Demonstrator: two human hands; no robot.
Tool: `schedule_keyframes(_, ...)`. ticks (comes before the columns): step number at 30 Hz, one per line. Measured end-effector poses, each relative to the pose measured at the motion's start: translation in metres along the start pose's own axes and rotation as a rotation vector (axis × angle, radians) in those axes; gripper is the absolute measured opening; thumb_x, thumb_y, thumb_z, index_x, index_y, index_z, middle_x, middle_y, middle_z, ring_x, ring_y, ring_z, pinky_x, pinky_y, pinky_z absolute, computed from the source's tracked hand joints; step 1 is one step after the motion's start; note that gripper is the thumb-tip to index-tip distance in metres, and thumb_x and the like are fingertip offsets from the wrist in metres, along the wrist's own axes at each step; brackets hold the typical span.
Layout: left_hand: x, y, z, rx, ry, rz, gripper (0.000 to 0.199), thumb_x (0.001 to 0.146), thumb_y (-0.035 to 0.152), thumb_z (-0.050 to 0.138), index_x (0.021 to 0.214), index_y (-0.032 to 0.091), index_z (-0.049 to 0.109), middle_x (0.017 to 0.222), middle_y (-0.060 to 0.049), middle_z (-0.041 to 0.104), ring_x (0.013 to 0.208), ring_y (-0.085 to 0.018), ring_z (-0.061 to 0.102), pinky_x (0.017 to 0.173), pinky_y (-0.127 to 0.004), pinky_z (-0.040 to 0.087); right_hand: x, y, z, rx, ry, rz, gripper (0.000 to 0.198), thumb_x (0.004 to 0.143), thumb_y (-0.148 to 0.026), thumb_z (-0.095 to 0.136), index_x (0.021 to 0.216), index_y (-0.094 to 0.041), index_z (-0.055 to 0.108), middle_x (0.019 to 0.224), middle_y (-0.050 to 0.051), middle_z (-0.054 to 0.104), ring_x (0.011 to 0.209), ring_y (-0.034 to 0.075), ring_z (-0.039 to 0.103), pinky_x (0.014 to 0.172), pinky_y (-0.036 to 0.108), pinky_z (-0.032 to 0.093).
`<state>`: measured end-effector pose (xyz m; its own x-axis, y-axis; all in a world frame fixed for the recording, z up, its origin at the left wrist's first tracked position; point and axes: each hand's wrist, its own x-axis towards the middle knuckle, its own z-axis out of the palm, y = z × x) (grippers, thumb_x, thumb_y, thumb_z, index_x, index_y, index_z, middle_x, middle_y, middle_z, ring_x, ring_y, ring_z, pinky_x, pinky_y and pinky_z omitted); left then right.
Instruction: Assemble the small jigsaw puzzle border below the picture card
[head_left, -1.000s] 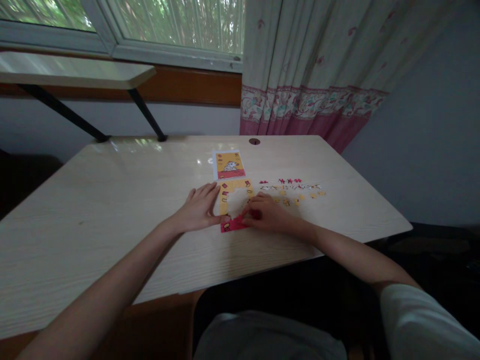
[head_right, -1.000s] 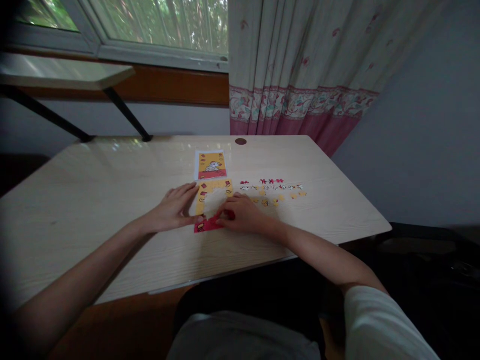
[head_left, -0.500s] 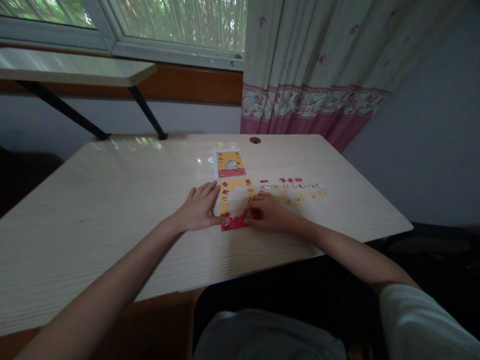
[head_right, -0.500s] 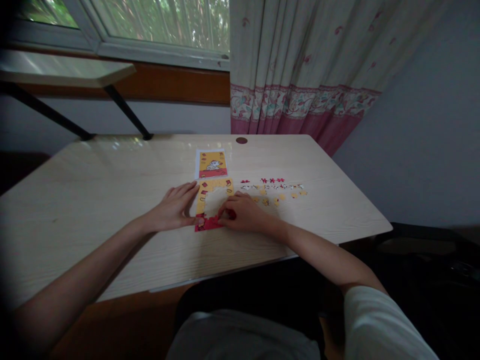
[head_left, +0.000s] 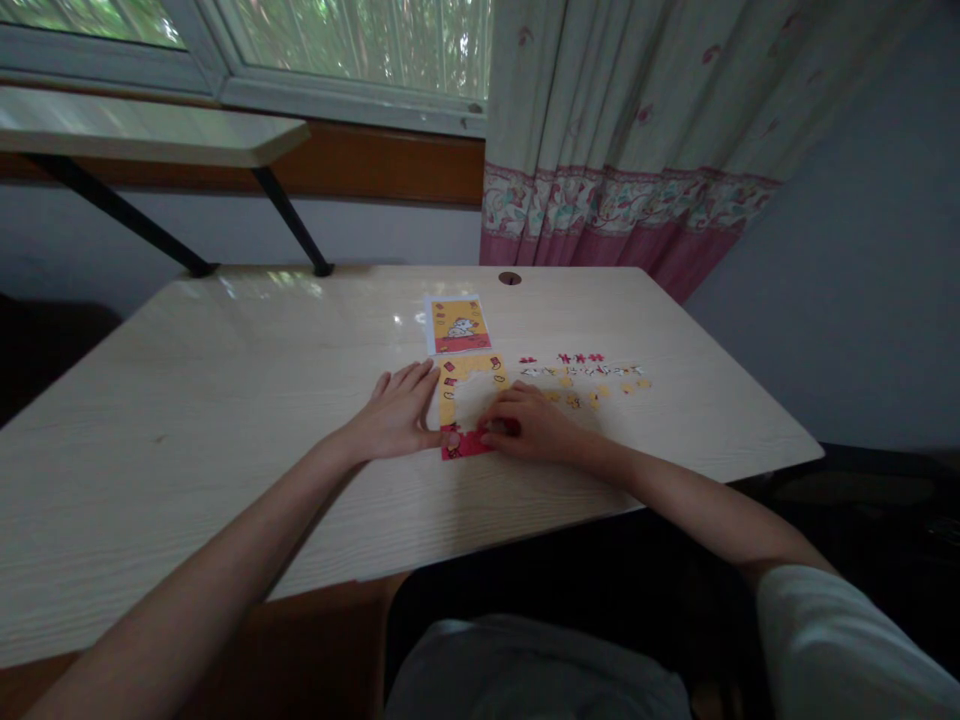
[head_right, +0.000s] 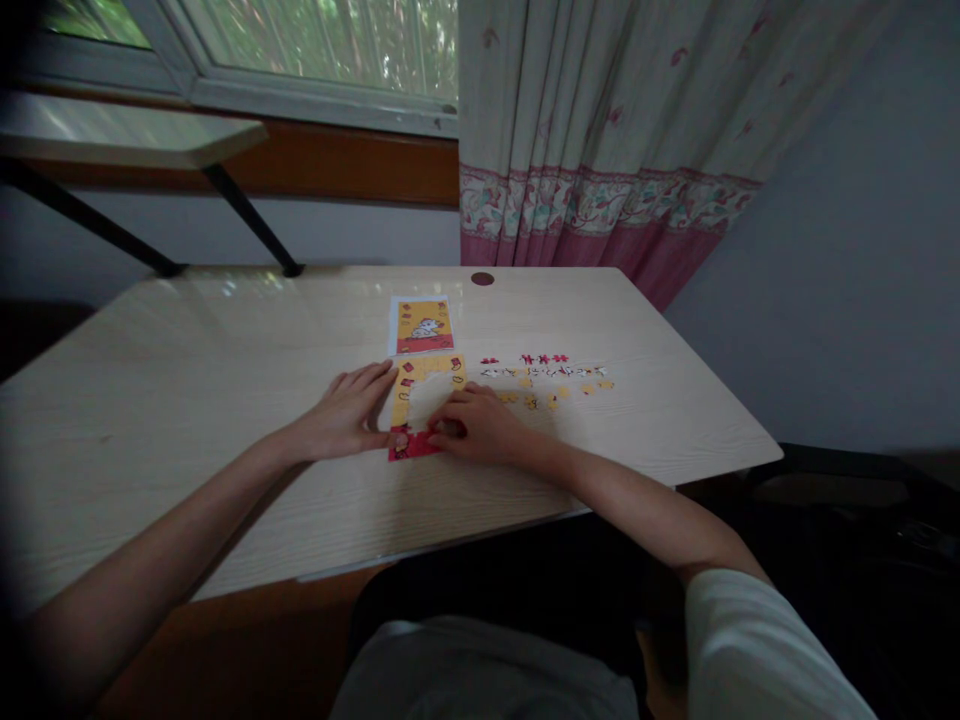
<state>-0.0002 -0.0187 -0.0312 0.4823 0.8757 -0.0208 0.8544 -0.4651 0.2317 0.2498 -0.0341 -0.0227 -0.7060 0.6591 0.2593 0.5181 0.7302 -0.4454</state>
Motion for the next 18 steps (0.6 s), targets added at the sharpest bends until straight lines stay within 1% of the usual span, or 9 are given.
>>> schedule_keyframes(3, 0.0, 0.002, -0.002, -0.002, -0.019, -0.013, 0.105, 0.067, 0.076, 0.052, 0.145, 0.011, 0.024, 0.151, -0.023, 0.021, 0.137, -0.041, 0.022, 0.106, -0.059, 0.02, 0.0, 0.001, 0.0, -0.008, -0.009, -0.014, 0.022, 0.081, -0.036, 0.064, 0.091, -0.018, 0.069, 0.085, 0.005, 0.067, 0.082, 0.017, 0.054, 0.082, 0.031, 0.038)
schedule_keyframes(7, 0.0, 0.002, -0.002, -0.014, -0.022, -0.017, 0.105, 0.066, 0.076, 0.053, 0.144, 0.01, 0.025, 0.151, -0.024, 0.022, 0.136, -0.041, 0.023, 0.106, -0.06, 0.02, 0.002, 0.001, 0.0, 0.014, -0.025, -0.011, 0.018, 0.081, -0.035, 0.064, 0.09, -0.019, 0.068, 0.086, 0.004, 0.066, 0.084, 0.017, 0.053, 0.083, 0.032, 0.038)
schedule_keyframes(10, 0.0, 0.001, -0.001, -0.024, 0.006, -0.009, 0.103, 0.066, 0.075, 0.054, 0.143, 0.012, 0.027, 0.15, -0.023, 0.024, 0.135, -0.042, 0.024, 0.106, -0.06, 0.021, 0.004, -0.001, -0.003, 0.075, -0.025, 0.011, 0.013, 0.079, -0.031, 0.066, 0.085, -0.019, 0.067, 0.082, 0.003, 0.065, 0.082, 0.016, 0.053, 0.081, 0.031, 0.039)
schedule_keyframes(12, 0.0, 0.002, -0.002, -0.047, 0.061, -0.001, 0.097, 0.067, 0.072, 0.056, 0.141, 0.014, 0.032, 0.149, -0.022, 0.028, 0.134, -0.041, 0.028, 0.105, -0.059, 0.024, 0.005, -0.002, -0.005, 0.144, 0.001, 0.052, 0.009, 0.078, -0.027, 0.066, 0.081, -0.019, 0.066, 0.077, 0.001, 0.065, 0.078, 0.014, 0.054, 0.076, 0.028, 0.039)
schedule_keyframes(13, 0.0, 0.003, -0.003, -0.069, 0.11, 0.006, 0.091, 0.069, 0.07, 0.057, 0.139, 0.015, 0.035, 0.147, -0.021, 0.033, 0.132, -0.04, 0.032, 0.104, -0.057, 0.026, 0.006, -0.003, -0.006, 0.184, 0.027, 0.087, 0.007, 0.078, -0.025, 0.066, 0.079, -0.019, 0.066, 0.075, 0.001, 0.065, 0.076, 0.014, 0.054, 0.074, 0.027, 0.04)
schedule_keyframes(15, 0.001, 0.006, -0.007, -0.133, 0.244, 0.025, 0.073, 0.075, 0.062, 0.057, 0.13, 0.016, 0.046, 0.137, -0.018, 0.045, 0.124, -0.035, 0.042, 0.101, -0.052, 0.033, 0.007, -0.003, -0.007, 0.274, 0.089, 0.18, 0.006, 0.077, -0.025, 0.066, 0.077, -0.019, 0.067, 0.074, 0.0, 0.066, 0.071, 0.012, 0.055, 0.068, 0.025, 0.04)
schedule_keyframes(17, 0.001, 0.012, -0.011, -0.227, 0.341, 0.066, 0.048, 0.081, 0.052, 0.055, 0.114, 0.017, 0.058, 0.12, -0.013, 0.059, 0.111, -0.029, 0.052, 0.096, -0.046, 0.04, 0.009, -0.001, -0.006, 0.369, 0.159, 0.262, 0.008, 0.077, -0.026, 0.066, 0.076, -0.019, 0.067, 0.073, 0.0, 0.066, 0.066, 0.01, 0.054, 0.064, 0.024, 0.04)
schedule_keyframes(18, 0.002, 0.016, -0.013, -0.279, 0.353, 0.098, 0.037, 0.083, 0.047, 0.055, 0.105, 0.019, 0.062, 0.111, -0.01, 0.063, 0.105, -0.026, 0.055, 0.093, -0.043, 0.042, 0.01, 0.0, -0.004, 0.412, 0.195, 0.286, 0.009, 0.077, -0.027, 0.066, 0.076, -0.018, 0.067, 0.072, 0.0, 0.066, 0.064, 0.01, 0.054, 0.063, 0.024, 0.04)
